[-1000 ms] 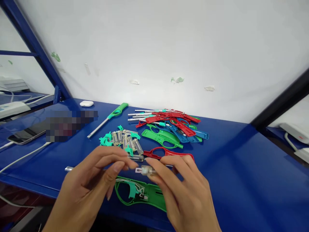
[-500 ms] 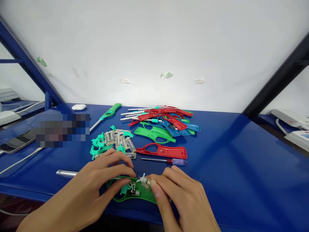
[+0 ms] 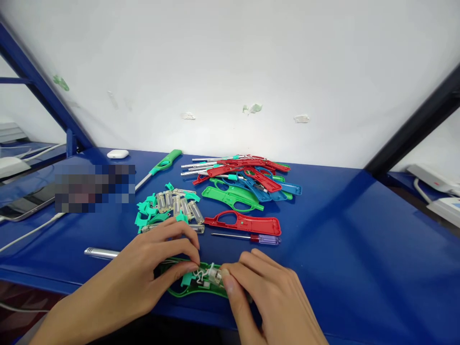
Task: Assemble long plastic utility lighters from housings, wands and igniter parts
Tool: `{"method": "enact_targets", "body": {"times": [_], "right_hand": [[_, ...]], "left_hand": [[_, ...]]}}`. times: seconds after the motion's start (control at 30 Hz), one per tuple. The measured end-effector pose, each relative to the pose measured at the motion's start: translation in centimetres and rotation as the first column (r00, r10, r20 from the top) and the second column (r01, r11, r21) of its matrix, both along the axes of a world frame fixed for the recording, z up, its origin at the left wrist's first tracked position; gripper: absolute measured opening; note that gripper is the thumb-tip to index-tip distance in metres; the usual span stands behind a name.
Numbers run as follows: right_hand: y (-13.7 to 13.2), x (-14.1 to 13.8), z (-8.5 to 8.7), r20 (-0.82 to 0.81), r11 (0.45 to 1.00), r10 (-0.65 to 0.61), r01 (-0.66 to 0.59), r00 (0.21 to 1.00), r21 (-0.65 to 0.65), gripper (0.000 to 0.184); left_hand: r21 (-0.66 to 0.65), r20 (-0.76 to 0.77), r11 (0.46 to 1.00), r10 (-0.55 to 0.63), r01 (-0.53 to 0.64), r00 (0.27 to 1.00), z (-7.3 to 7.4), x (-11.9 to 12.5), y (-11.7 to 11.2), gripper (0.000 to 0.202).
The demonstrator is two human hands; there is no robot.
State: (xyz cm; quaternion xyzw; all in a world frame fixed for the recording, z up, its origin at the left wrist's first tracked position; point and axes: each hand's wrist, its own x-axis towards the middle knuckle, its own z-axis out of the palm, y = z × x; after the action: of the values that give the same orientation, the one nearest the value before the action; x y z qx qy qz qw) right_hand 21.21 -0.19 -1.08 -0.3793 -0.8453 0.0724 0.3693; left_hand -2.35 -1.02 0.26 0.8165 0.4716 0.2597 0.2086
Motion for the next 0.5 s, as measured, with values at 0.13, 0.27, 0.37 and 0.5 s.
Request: {"method": "enact_targets", "body": {"times": [0.13, 0.27, 0.37, 0.5], "right_hand": [[-0.3, 0.0, -0.1, 0.004, 1.0, -0.015, 0.015, 1.0, -0.013, 0.056], [-0.3, 0.1, -0.3, 0.001, 1.0, -0.008, 0.008, 1.0, -0.017, 0.055], [-0.1, 0.1, -0.4, -0.002, 1.0, -0.005, 0.005, 1.0, -0.024, 0.053], [0.0, 0.0, -0.5, 0.009, 1.0, -0.011, 0.011, 1.0, -0.024, 0.047]], "left_hand": [[-0.006, -0.033, 1.0, 0.014, -0.014, 0.999, -0.3, 0.0, -0.1, 0.013], [0.05, -0.026, 0.999, 0.021, -0.019, 0.999, -0.6, -0.1, -0.1, 0.014], [0.1, -0.031, 0.995, 0.015, -0.012, 0.999, -0.8, -0.2, -0.2, 0.012], [0.165, -0.054, 0.986, 0.005, 0.004, 0.999, -1.1, 0.1, -0.4, 0.01]]}}
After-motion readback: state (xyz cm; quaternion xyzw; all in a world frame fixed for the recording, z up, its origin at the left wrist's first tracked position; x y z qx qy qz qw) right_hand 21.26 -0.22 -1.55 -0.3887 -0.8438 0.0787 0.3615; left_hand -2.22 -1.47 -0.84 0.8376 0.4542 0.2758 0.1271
